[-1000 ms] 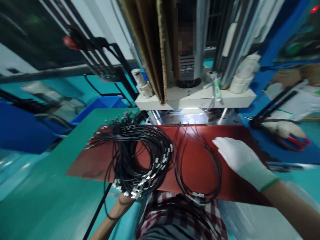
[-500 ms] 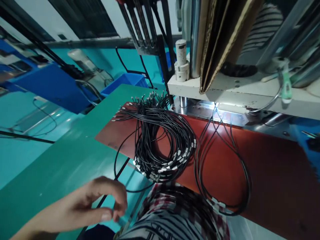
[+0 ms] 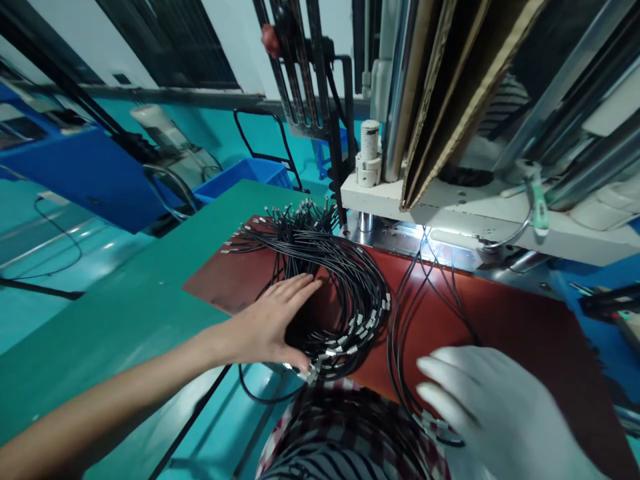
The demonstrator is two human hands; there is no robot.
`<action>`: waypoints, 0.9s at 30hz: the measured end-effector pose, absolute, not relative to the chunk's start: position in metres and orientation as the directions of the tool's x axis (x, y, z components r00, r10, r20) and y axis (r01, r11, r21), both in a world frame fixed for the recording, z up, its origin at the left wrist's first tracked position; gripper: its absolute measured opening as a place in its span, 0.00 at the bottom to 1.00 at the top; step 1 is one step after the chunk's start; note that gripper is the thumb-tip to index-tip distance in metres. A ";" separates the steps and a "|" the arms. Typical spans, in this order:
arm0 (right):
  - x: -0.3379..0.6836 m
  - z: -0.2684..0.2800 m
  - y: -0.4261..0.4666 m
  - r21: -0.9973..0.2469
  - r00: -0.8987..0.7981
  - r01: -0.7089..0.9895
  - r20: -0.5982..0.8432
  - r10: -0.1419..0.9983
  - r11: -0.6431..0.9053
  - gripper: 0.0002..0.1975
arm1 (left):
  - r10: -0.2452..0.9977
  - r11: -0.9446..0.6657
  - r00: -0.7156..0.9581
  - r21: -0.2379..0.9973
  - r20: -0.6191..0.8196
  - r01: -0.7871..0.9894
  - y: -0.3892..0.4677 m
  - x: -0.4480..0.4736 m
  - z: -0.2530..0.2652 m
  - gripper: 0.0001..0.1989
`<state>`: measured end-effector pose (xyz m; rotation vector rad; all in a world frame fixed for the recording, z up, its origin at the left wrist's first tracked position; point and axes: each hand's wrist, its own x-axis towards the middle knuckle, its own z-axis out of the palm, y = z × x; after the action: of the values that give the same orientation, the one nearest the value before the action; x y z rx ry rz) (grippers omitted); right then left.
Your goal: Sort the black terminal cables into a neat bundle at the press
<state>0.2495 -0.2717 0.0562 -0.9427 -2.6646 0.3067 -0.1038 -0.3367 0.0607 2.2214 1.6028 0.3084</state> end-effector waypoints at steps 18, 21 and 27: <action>0.112 0.022 -0.280 0.073 -0.915 0.404 0.053 0.400 0.912 0.59 | 0.705 -0.654 0.692 0.234 -0.157 0.719 -0.342 -0.116 0.053 0.26; 0.095 0.063 -0.272 0.053 -0.924 0.360 0.160 0.348 0.932 0.58 | 0.712 -0.679 0.698 0.181 -0.074 0.712 -0.333 -0.135 0.106 0.22; 0.088 0.119 -0.258 0.071 -0.871 0.252 0.452 0.194 0.965 0.25 | 0.801 -0.591 0.495 0.315 0.338 0.742 -0.360 -0.136 0.132 0.19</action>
<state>0.0884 -0.2578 0.1192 -0.3191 -2.6595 -0.1766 -0.1365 -0.3595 0.1325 2.6036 1.3511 0.6915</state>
